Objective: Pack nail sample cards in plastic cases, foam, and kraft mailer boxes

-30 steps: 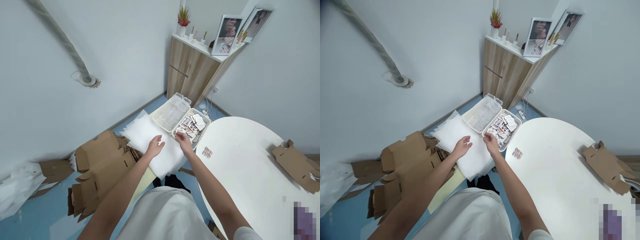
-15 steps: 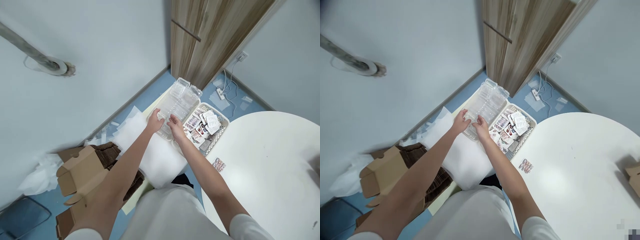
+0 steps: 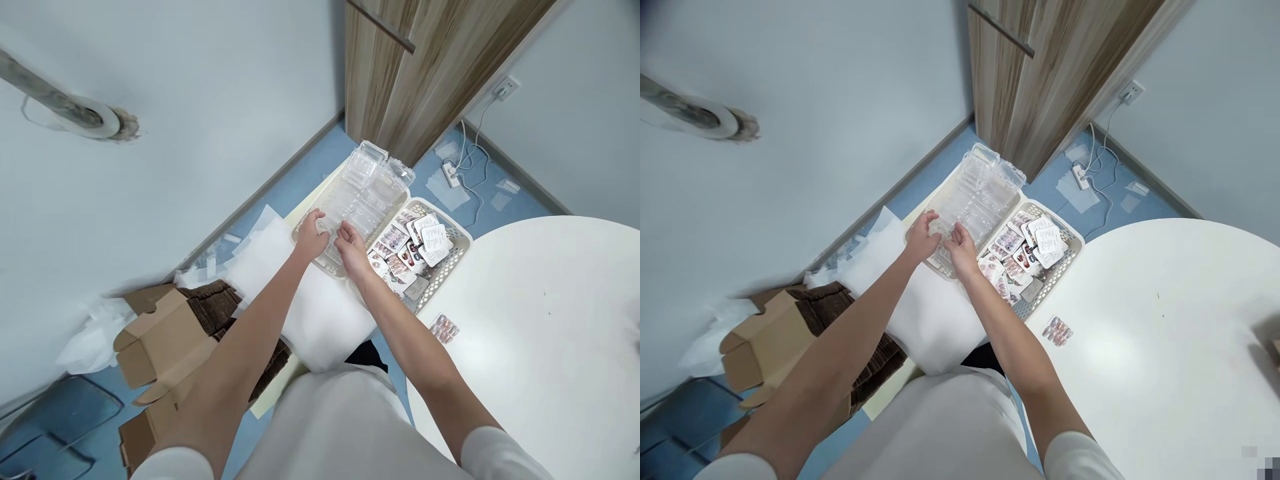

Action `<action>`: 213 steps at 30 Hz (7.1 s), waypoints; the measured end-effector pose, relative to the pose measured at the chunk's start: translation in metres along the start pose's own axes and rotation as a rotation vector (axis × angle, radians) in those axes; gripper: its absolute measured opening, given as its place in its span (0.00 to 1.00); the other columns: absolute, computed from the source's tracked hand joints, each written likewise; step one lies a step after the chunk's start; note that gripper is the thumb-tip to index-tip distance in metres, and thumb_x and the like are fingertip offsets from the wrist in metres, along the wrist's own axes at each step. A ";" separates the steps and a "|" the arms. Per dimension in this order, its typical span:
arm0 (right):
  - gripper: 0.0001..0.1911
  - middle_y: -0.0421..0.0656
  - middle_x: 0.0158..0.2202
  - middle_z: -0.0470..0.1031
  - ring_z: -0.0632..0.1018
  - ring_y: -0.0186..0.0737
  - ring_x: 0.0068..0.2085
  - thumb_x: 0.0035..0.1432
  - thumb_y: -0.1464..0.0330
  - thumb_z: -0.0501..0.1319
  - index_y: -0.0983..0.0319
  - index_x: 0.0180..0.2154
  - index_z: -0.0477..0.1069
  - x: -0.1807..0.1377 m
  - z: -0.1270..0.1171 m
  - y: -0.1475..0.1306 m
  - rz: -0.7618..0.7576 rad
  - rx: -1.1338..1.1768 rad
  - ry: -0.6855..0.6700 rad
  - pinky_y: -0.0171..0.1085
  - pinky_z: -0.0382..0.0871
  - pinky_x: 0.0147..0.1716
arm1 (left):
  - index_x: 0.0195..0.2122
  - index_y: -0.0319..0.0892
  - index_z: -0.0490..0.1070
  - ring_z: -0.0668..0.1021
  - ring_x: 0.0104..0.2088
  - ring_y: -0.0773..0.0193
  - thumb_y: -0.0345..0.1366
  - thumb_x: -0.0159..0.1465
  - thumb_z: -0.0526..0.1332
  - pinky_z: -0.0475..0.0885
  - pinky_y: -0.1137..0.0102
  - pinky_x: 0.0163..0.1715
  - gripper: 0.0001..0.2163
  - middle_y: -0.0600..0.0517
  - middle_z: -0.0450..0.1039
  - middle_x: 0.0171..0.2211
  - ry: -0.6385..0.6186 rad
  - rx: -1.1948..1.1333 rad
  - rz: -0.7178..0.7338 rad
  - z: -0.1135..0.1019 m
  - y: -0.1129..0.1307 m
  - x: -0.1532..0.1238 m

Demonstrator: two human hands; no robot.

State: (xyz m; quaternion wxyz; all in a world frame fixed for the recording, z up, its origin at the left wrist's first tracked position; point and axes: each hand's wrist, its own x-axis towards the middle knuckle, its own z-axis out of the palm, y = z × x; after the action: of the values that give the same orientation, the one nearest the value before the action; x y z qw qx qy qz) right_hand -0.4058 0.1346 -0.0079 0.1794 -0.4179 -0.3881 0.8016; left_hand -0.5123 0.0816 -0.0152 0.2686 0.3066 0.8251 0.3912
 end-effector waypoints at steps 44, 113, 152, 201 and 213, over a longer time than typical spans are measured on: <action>0.17 0.38 0.28 0.67 0.71 0.32 0.27 0.40 0.61 0.64 0.60 0.33 0.65 -0.453 -0.179 0.078 -0.379 0.065 0.482 0.37 0.67 0.30 | 0.35 0.40 0.69 0.72 0.33 0.67 0.40 0.50 0.62 0.66 0.72 0.32 0.13 0.51 0.70 0.32 -0.856 -0.507 -0.065 0.082 0.097 -0.389; 0.30 0.44 0.53 0.63 0.68 0.46 0.50 0.35 0.63 0.68 0.54 0.44 0.65 -0.531 -0.391 0.017 -0.481 -0.332 0.479 0.46 0.63 0.46 | 0.47 0.48 0.66 0.67 0.29 0.66 0.36 0.37 0.69 0.65 0.69 0.33 0.32 0.51 0.67 0.33 -1.018 -0.164 0.605 0.255 0.221 -0.431; 0.23 0.48 0.43 0.71 0.72 0.45 0.44 0.41 0.59 0.62 0.60 0.40 0.66 -0.519 -0.397 0.030 -0.774 -1.016 0.507 0.42 0.66 0.42 | 0.44 0.39 0.66 0.74 0.29 0.68 0.33 0.47 0.66 0.68 0.65 0.37 0.21 0.50 0.70 0.33 -1.212 -0.459 0.061 0.245 0.189 -0.437; 0.25 0.46 0.40 0.66 0.71 0.36 0.32 0.48 0.67 0.53 0.62 0.50 0.59 -0.463 -0.348 0.159 -0.112 -0.439 1.031 0.40 0.68 0.37 | 0.53 0.39 0.57 0.71 0.32 0.68 0.30 0.54 0.57 0.67 0.68 0.38 0.23 0.46 0.64 0.42 -0.982 0.122 0.172 0.282 0.088 -0.437; 0.20 0.47 0.40 0.67 0.73 0.37 0.34 0.47 0.70 0.53 0.62 0.45 0.65 -0.459 -0.362 0.140 -0.118 -0.371 0.912 0.41 0.70 0.37 | 0.50 0.42 0.61 0.71 0.39 0.65 0.25 0.50 0.56 0.66 0.69 0.42 0.25 0.47 0.62 0.45 -0.931 0.006 0.015 0.297 0.098 -0.438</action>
State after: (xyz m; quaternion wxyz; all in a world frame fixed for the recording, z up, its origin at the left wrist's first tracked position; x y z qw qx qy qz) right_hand 0.1612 -0.0641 0.0012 0.2986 -0.7284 -0.4292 0.4428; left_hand 0.0120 -0.0394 -0.0100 0.6069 0.4561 0.6156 0.2115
